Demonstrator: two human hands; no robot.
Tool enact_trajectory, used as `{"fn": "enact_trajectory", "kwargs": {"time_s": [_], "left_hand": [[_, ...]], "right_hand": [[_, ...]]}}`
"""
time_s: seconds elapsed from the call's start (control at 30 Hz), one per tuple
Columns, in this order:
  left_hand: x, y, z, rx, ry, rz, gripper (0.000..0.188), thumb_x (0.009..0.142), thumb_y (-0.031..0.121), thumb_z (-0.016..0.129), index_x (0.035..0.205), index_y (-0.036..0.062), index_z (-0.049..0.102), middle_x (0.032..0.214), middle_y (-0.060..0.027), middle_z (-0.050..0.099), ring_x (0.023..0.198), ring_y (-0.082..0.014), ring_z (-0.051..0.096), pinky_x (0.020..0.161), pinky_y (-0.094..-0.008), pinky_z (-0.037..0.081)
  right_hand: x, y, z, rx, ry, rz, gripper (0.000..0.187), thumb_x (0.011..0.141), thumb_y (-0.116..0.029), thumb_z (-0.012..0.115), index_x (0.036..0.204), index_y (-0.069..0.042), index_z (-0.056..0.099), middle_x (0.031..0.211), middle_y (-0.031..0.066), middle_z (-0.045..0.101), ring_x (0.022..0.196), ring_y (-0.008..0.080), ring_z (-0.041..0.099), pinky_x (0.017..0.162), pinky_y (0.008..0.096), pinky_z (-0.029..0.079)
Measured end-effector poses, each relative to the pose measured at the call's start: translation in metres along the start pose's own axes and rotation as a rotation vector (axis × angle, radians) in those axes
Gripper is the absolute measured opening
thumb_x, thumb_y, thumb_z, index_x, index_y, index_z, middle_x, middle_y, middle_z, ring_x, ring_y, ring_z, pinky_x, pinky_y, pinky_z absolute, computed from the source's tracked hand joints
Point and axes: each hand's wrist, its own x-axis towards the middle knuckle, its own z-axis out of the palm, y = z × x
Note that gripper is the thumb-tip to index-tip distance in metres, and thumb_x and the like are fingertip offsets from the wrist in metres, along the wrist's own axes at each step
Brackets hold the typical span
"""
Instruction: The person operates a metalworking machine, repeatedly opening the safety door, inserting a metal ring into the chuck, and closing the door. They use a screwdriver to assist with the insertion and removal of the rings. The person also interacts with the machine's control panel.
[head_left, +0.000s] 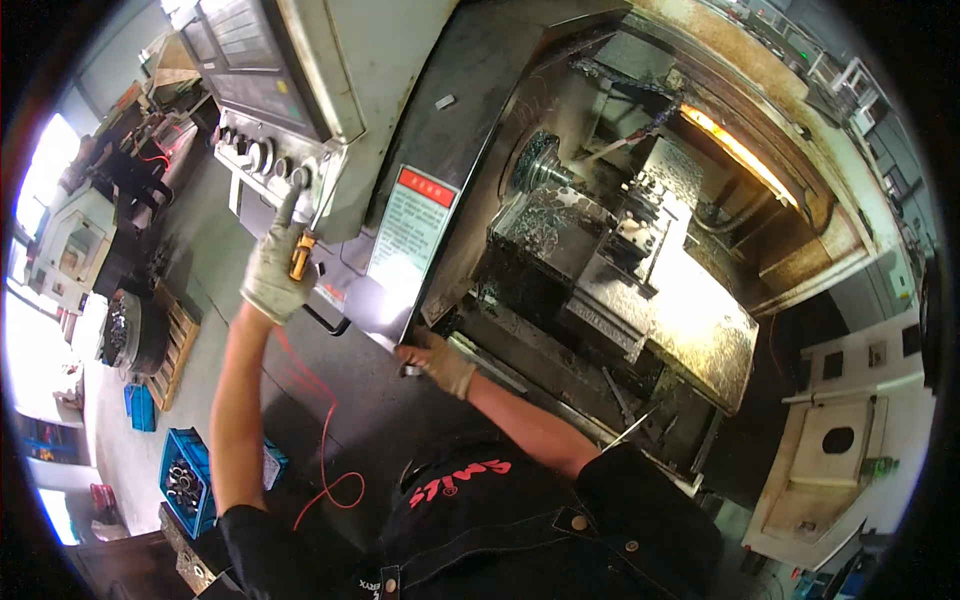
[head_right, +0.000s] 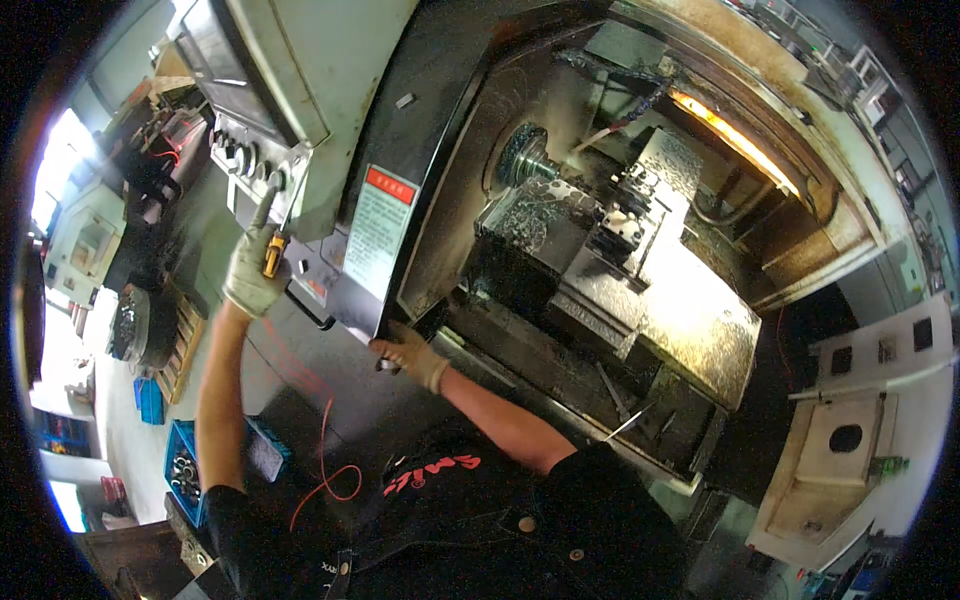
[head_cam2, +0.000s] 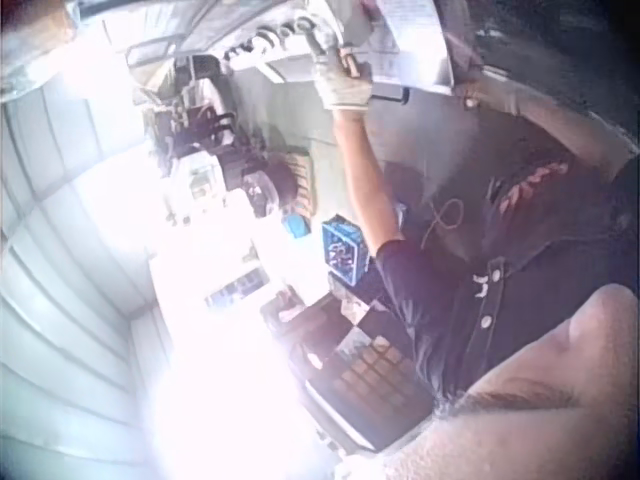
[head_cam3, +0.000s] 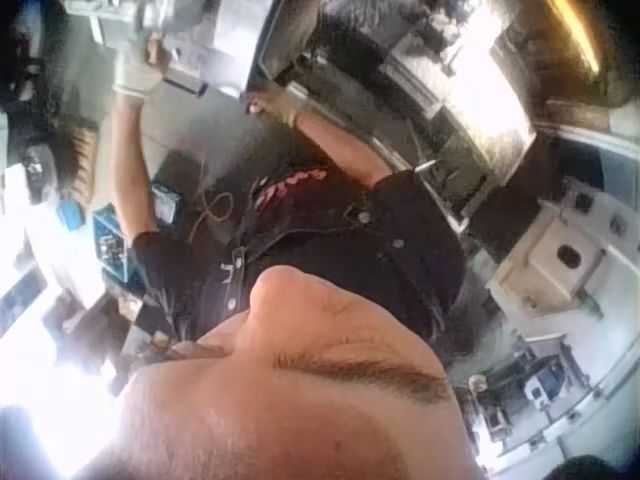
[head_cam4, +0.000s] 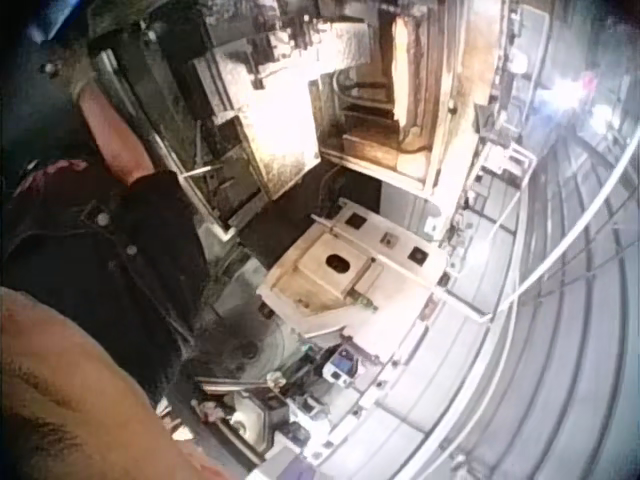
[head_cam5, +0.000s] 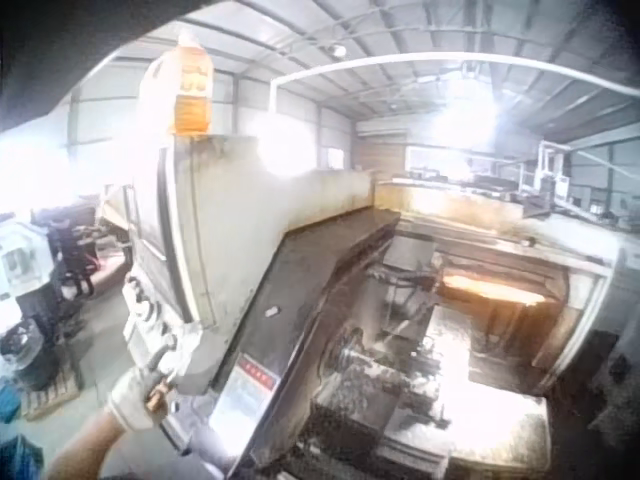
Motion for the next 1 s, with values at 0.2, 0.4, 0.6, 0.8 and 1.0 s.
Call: {"fn": "enact_trajectory", "kwargs": {"time_s": [0.2, 0.4, 0.6, 0.8, 1.0], "left_hand": [[-0.128, -0.028, 0.092, -0.655, 0.306, -0.214, 0.063, 0.063, -0.012, 0.048, 0.125, 0.0004, 0.047, 0.101, -0.0078, 0.055, 0.095, -0.0182, 0.056, 0.081, -0.0292, 0.046], [-0.374, -0.086, 0.199, -0.391, 0.276, -0.616, 0.031, 0.068, -0.002, 0.054, 0.098, 0.0012, 0.057, 0.08, -0.005, 0.057, 0.072, -0.0162, 0.056, 0.066, -0.0308, 0.046], [-0.578, -0.088, 0.22, -0.707, 0.158, -1.402, 0.025, 0.064, 0.002, 0.055, 0.089, 0.0053, 0.052, 0.071, -0.0002, 0.047, 0.061, -0.0138, 0.046, 0.059, -0.0283, 0.042], [-0.672, -0.115, 0.234, -0.646, -0.036, -1.622, 0.03, 0.063, 0.008, 0.06, 0.092, 0.0046, 0.056, 0.071, -0.0054, 0.053, 0.065, -0.0208, 0.054, 0.062, -0.0324, 0.045], [-0.625, -0.134, 0.208, -0.426, -0.086, -1.504, 0.032, 0.068, 0.013, 0.059, 0.098, 0.0055, 0.056, 0.08, -0.0142, 0.06, 0.074, -0.0307, 0.059, 0.068, -0.0387, 0.046]], "right_hand": [[-0.022, 0.035, -0.006, 0.037, 0.162, -0.02, 0.069, 0.079, -0.029, 0.07, 0.131, 0.004, 0.039, 0.111, 0.0127, 0.058, 0.098, 0.0216, 0.058, 0.088, 0.0319, 0.047], [-0.106, 0.02, 0.01, 0.056, 0.335, -0.116, 0.053, 0.079, -0.03, 0.069, 0.117, 0.001, 0.049, 0.098, 0.0086, 0.061, 0.079, 0.0168, 0.061, 0.072, 0.0291, 0.051], [-0.188, 0.053, 0.014, -0.156, 0.677, -0.291, 0.019, 0.089, -0.01, 0.057, 0.104, -0.001, 0.061, 0.085, 0.0089, 0.063, 0.07, 0.0152, 0.061, 0.06, 0.0258, 0.05], [-0.255, 0.07, 0.007, -0.095, 0.941, -0.077, 0.026, 0.086, -0.021, 0.061, 0.103, -0.001, 0.058, 0.089, 0.0101, 0.064, 0.078, 0.0195, 0.063, 0.07, 0.0326, 0.052], [-0.278, 0.146, 0.022, -0.223, 1.326, -0.283, 0.028, 0.079, -0.005, 0.062, 0.106, -0.002, 0.057, 0.094, 0.0127, 0.062, 0.08, 0.0279, 0.062, 0.071, 0.0389, 0.049]]}}
